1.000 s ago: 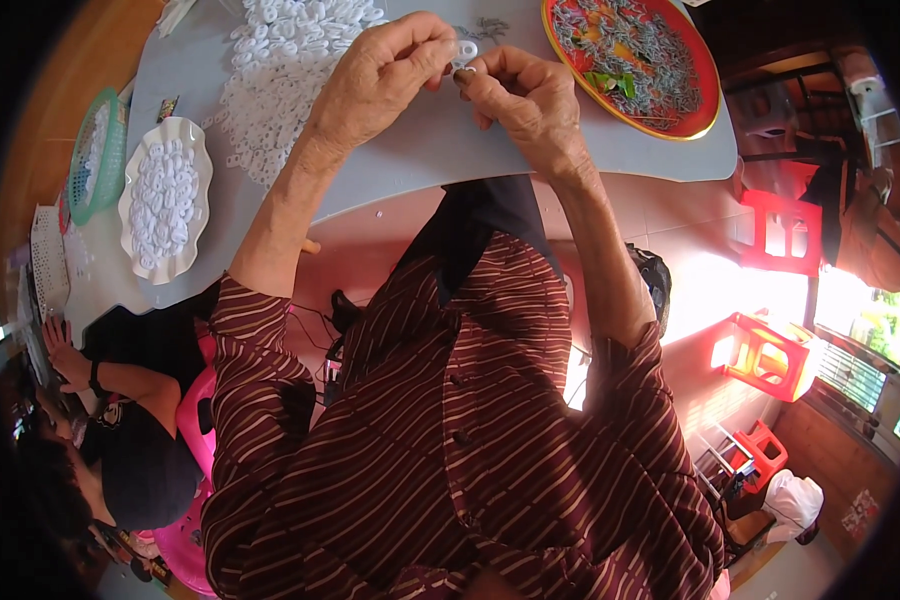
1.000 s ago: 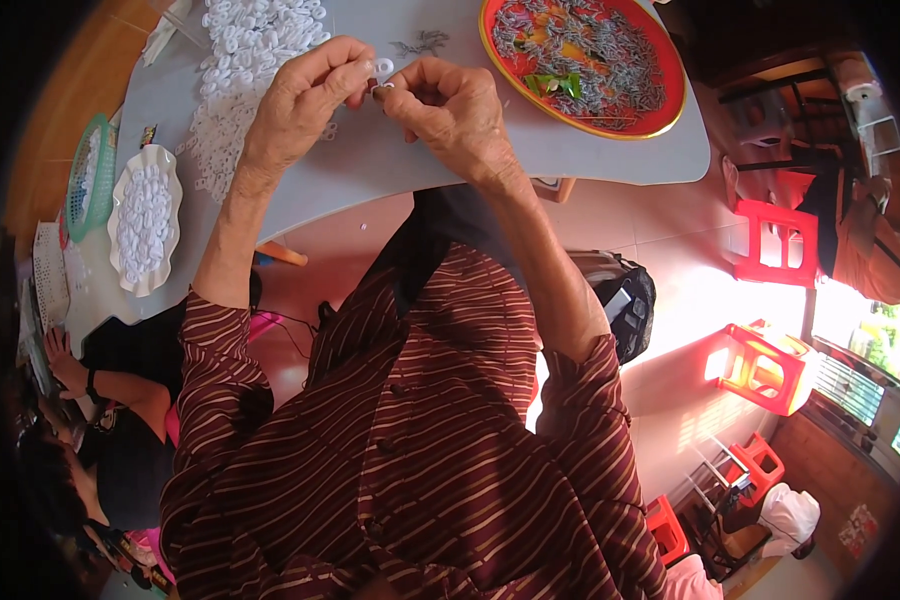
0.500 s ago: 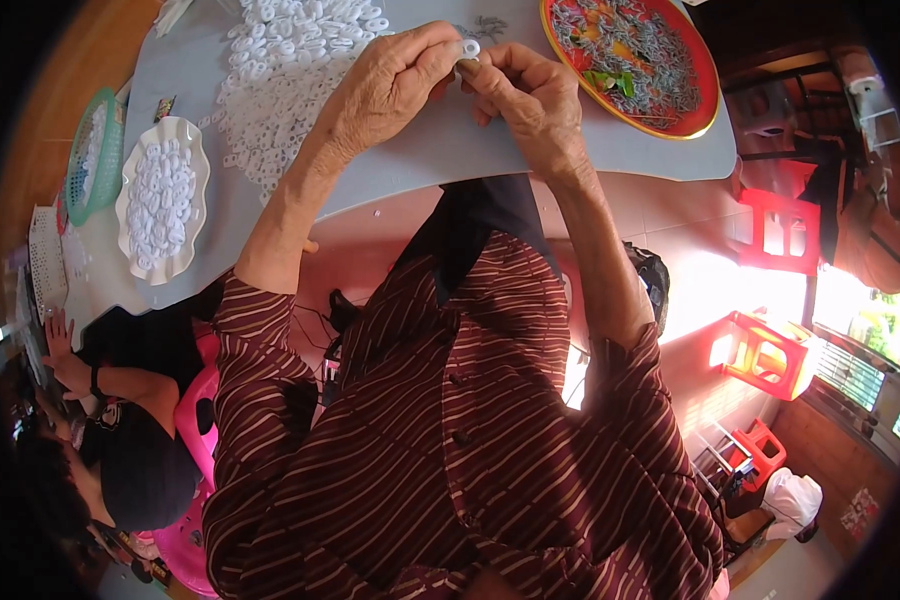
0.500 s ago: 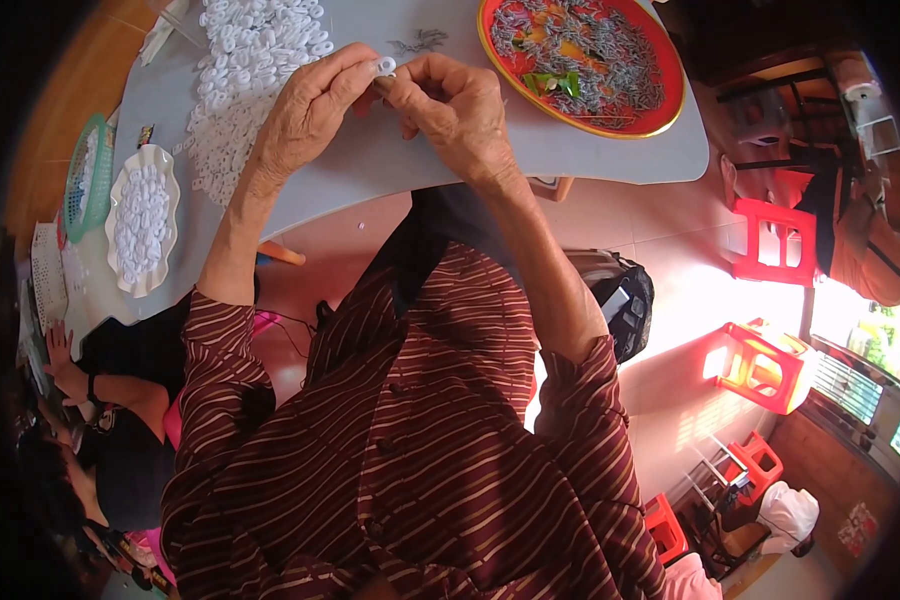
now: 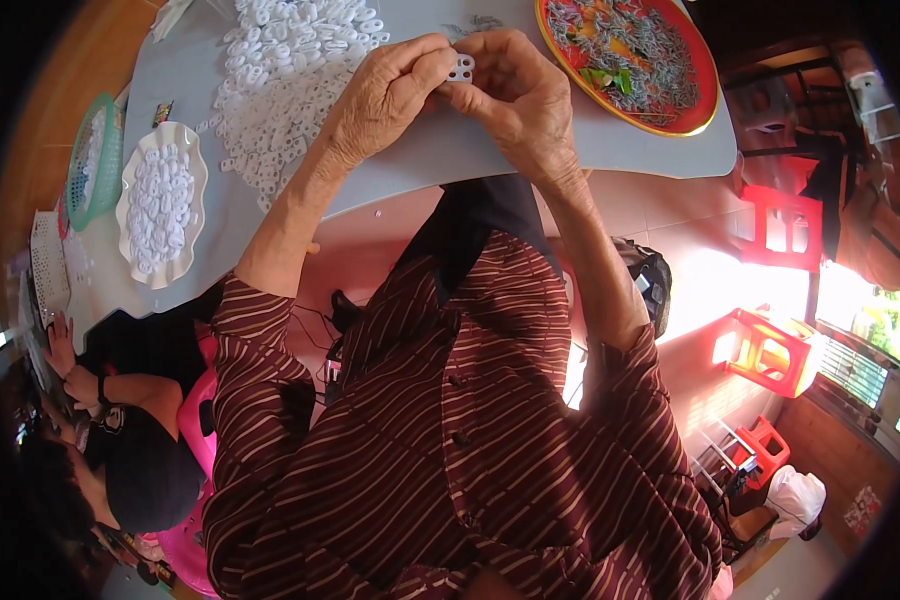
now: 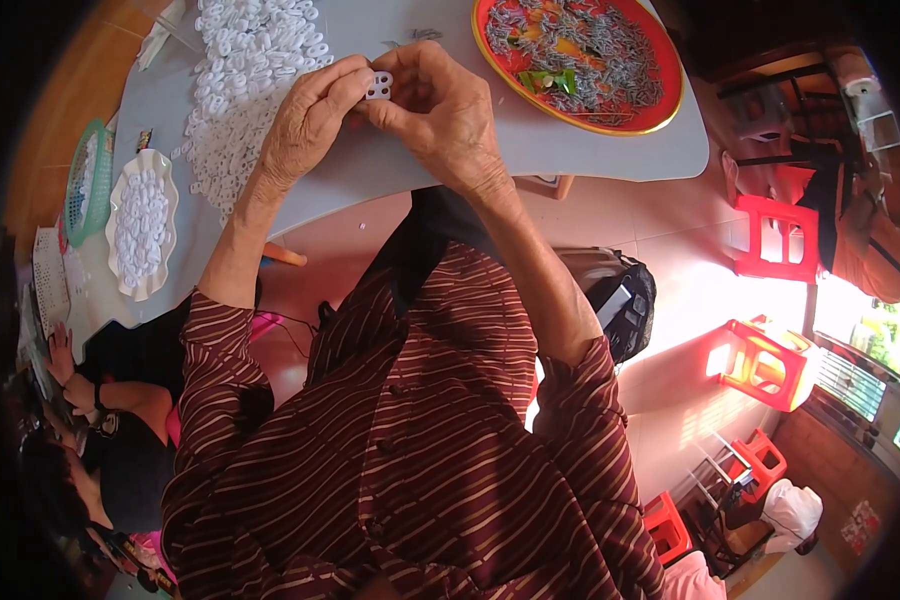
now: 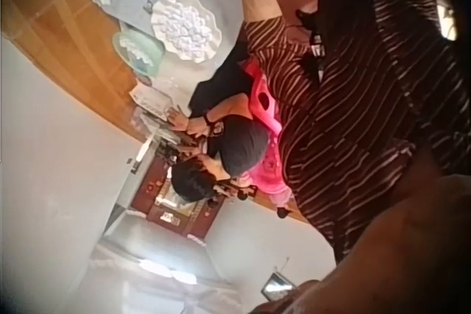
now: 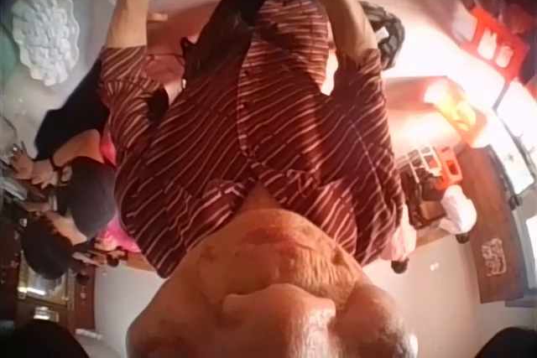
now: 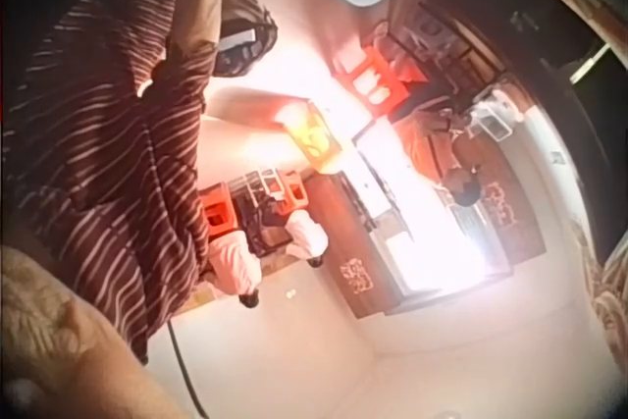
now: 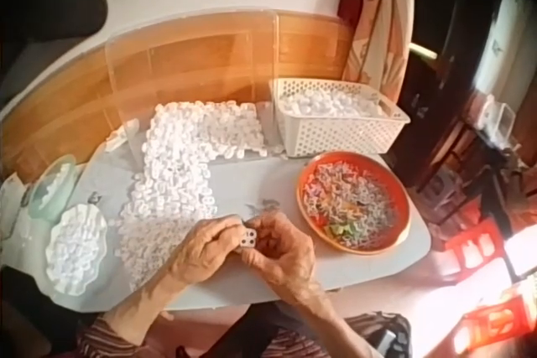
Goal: Assembling small white plastic parts by hand on a table.
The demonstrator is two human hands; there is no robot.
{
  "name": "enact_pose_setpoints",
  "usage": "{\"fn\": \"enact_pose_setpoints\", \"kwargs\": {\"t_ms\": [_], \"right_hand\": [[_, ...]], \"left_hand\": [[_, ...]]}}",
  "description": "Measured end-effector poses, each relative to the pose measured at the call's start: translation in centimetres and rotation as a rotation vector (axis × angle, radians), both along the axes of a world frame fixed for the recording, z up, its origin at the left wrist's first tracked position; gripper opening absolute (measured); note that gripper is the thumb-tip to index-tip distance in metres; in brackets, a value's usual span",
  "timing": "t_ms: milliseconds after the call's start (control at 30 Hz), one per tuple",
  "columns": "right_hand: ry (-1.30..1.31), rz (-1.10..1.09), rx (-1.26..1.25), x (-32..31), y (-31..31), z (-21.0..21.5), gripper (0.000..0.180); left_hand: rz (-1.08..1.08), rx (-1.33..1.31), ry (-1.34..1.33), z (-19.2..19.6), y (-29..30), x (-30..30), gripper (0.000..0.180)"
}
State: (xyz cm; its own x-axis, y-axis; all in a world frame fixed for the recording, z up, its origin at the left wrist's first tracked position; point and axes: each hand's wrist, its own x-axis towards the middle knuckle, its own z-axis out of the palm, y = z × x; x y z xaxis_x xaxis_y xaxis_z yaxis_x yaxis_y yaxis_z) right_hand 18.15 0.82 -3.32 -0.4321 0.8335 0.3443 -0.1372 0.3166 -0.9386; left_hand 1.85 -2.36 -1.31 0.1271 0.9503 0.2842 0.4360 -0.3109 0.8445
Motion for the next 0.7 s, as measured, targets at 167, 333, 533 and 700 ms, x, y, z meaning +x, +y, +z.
{"fn": "enact_pose_setpoints", "kwargs": {"t_ms": [167,333,533,700], "right_hand": [[-0.028,-0.014,0.052,0.0,0.0,-0.1,0.025],[-0.083,-0.063,0.117,0.0,-0.6,0.7,0.021],[-0.157,-0.078,0.142,0.2,-0.9,1.0,0.020],[-0.204,-0.083,0.169,0.3,-0.9,1.0,0.019]], "left_hand": [[0.039,0.042,-0.044,-0.5,-0.3,0.5,0.027],[0.050,0.077,-0.034,-1.2,-0.2,0.6,0.027],[0.062,0.027,-0.058,-1.1,-0.7,0.9,0.025],[0.048,0.035,-0.091,-1.0,-0.9,1.2,0.026]]}}
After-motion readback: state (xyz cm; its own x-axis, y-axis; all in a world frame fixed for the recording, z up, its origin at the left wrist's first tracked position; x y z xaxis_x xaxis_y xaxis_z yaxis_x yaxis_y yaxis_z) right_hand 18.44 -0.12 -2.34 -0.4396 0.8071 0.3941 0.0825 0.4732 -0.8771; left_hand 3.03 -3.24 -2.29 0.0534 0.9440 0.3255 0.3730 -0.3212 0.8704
